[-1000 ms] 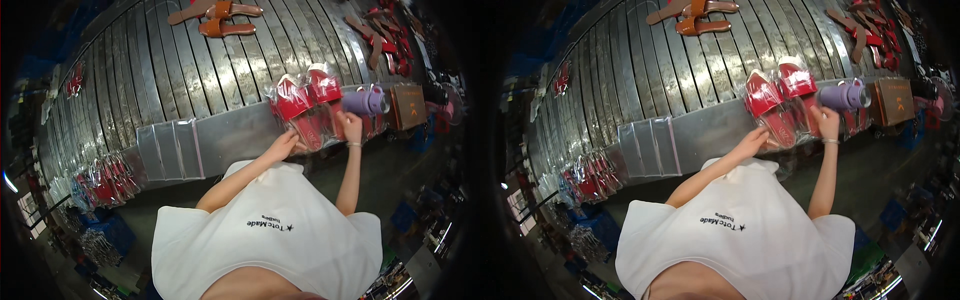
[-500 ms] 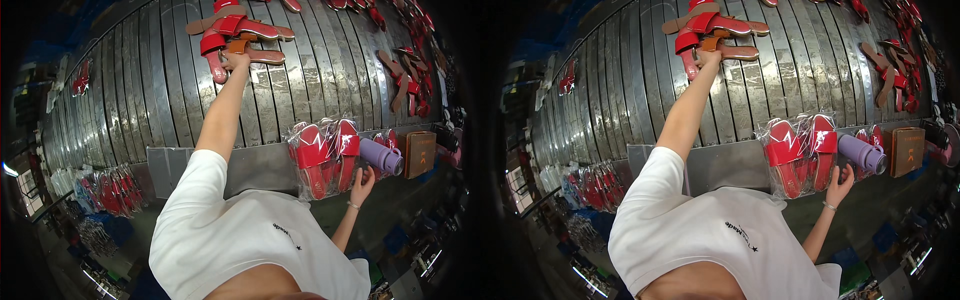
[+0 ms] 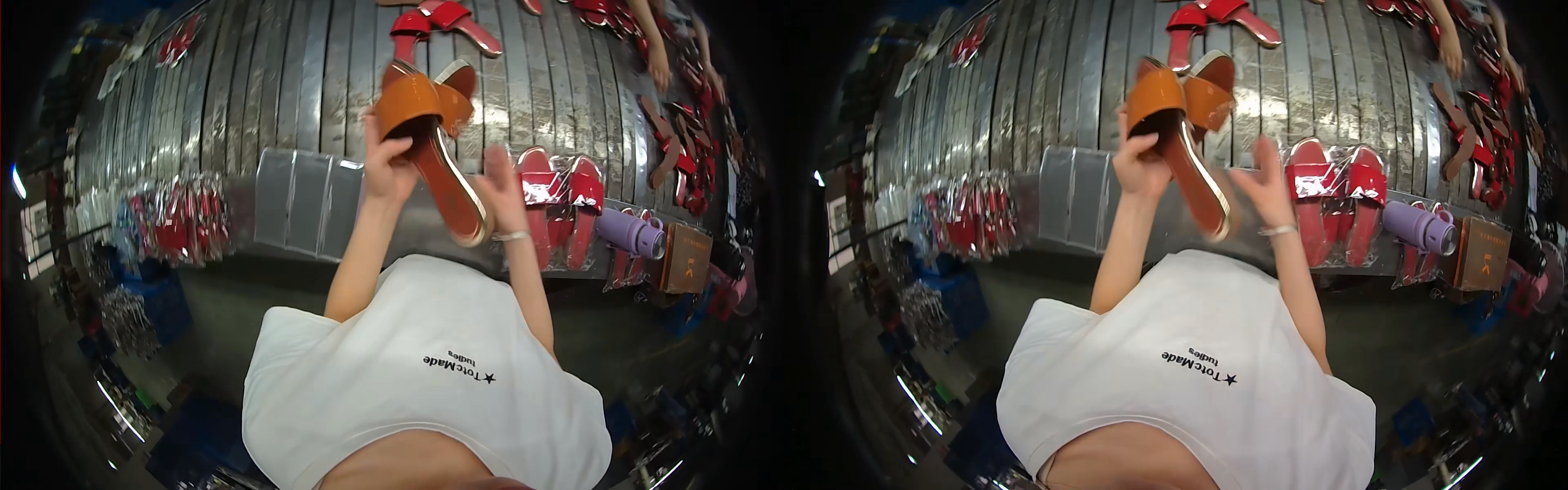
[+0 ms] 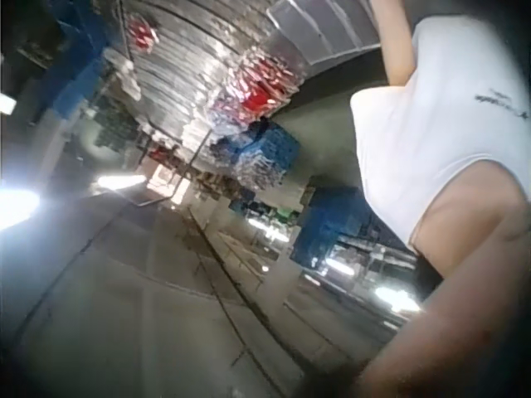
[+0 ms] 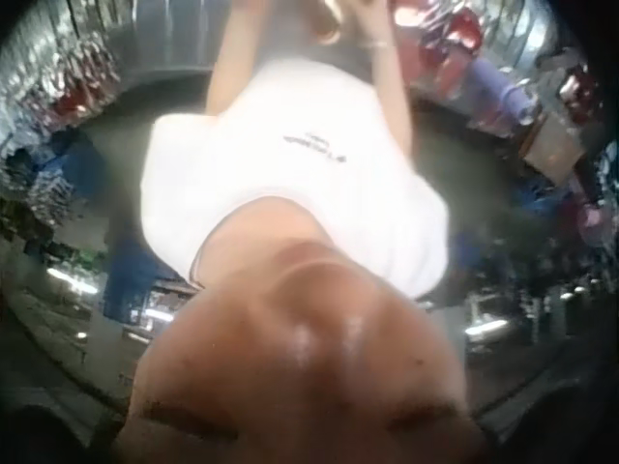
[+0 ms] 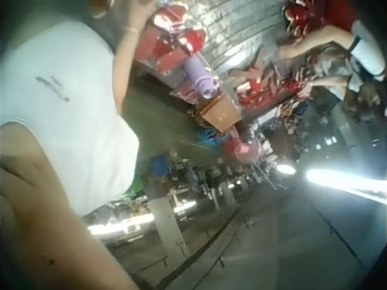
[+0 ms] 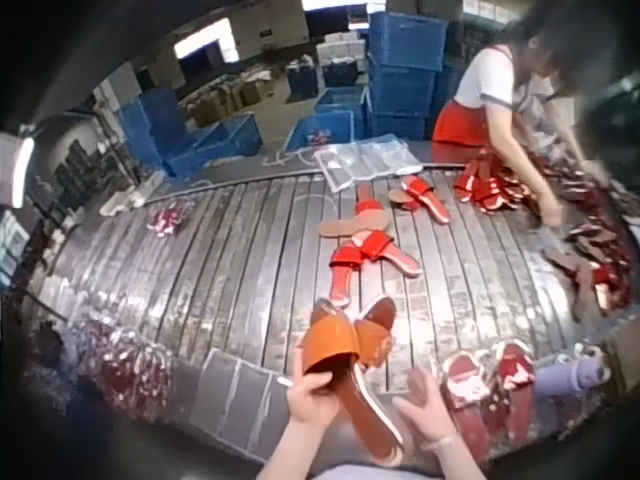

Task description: The person repeatedly picks up pairs of red slides from a metal slatted table and places them into clear plastic bags. The person handles the shoes one pair at a time, opening the bags and inserting the footwear. Other workers are visible in the background performing similar tasks.

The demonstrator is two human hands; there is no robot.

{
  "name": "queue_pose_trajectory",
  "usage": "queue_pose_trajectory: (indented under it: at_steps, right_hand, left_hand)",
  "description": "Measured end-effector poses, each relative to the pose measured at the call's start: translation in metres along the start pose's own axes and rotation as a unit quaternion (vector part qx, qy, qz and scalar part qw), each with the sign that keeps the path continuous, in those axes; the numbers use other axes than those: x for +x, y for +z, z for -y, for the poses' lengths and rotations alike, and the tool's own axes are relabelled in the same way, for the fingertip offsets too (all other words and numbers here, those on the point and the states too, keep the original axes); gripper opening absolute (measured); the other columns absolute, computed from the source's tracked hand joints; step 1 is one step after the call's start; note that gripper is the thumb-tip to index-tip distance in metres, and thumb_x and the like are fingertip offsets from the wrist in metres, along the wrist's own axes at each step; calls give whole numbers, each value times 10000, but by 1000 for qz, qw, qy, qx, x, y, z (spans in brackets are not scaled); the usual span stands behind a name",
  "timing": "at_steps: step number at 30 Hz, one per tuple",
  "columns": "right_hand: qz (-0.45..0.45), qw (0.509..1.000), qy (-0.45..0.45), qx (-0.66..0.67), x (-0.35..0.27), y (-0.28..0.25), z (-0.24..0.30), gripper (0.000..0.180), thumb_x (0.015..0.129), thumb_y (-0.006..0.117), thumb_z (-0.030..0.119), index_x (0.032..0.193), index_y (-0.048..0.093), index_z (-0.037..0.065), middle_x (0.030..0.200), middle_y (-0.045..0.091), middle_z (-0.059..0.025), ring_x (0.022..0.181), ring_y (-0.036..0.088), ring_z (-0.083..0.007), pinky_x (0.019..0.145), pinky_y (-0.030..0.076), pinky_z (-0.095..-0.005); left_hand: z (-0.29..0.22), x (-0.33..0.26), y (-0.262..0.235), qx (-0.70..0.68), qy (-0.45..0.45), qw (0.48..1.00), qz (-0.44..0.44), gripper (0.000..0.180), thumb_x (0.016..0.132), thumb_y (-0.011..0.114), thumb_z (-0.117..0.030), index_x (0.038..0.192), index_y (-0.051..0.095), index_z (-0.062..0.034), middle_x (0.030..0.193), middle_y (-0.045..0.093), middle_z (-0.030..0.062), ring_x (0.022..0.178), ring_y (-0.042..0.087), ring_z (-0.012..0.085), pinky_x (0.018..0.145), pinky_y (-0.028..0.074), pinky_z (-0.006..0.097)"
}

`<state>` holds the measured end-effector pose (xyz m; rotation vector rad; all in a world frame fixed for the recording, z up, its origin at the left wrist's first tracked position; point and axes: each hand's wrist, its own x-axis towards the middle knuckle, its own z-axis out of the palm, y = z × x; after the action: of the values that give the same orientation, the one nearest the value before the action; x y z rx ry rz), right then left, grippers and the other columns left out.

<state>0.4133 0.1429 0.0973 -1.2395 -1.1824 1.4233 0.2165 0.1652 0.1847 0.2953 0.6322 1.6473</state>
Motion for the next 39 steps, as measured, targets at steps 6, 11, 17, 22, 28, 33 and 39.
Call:
queue_pose_trajectory:
  at_steps: [6,11,17,22,28,33,39]
  right_hand:
    - [161,925,260,224,-70,69,-94,435,872,584,159,1288,458,140,1149,566,-40,1017,549,-136,862,465,-362]
    - [236,906,310,165,-78,91,-21,406,818,656,132,1185,486,166,1084,585,-47,968,571,-135,822,484,-372]
    - [202,925,264,182,-87,90,-44,213,716,664,14,913,583,17,803,621,-47,681,580,-131,608,465,-265]
    - [203,959,195,24,-64,81,-26,274,821,666,162,1032,605,-2,844,609,-4,722,547,-73,647,451,-248]
    - [164,982,92,-20,-68,112,-25,397,823,692,224,1125,542,15,987,608,-29,863,553,-81,746,448,-233]
    - [239,932,131,-238,-65,77,-62,490,781,695,374,1097,558,26,974,645,-114,879,613,-184,781,468,-302]
    - [186,910,121,-350,-80,92,-63,637,718,679,523,1108,570,30,963,652,-201,899,638,-340,771,486,-387]
  left_hand:
    - [-18,-80,-57,-102,-49,990,78,585,802,605,-277,1291,367,-62,1209,514,127,1107,523,271,955,436,451]
    - [-38,-110,-93,-24,-5,999,23,438,861,589,-336,1197,408,-120,1202,516,71,1096,528,221,916,456,396]
    - [-70,-126,-112,-60,-24,998,-13,379,840,592,-204,1139,379,-107,1060,525,71,1002,579,226,821,520,373]
    - [-72,-117,-151,327,97,933,-116,403,801,591,-17,1080,311,-97,1017,470,91,903,560,151,719,527,316]
    - [-41,-116,-172,190,74,967,-152,242,971,450,-204,1158,319,-124,1088,531,84,882,559,115,686,483,270]
    - [-35,-114,-294,843,294,450,4,170,967,445,-215,1060,494,-82,1079,599,127,999,590,257,859,450,320]
    - [-54,-105,-287,630,163,723,-234,124,905,490,-158,961,501,-49,952,617,177,952,573,367,786,443,448]
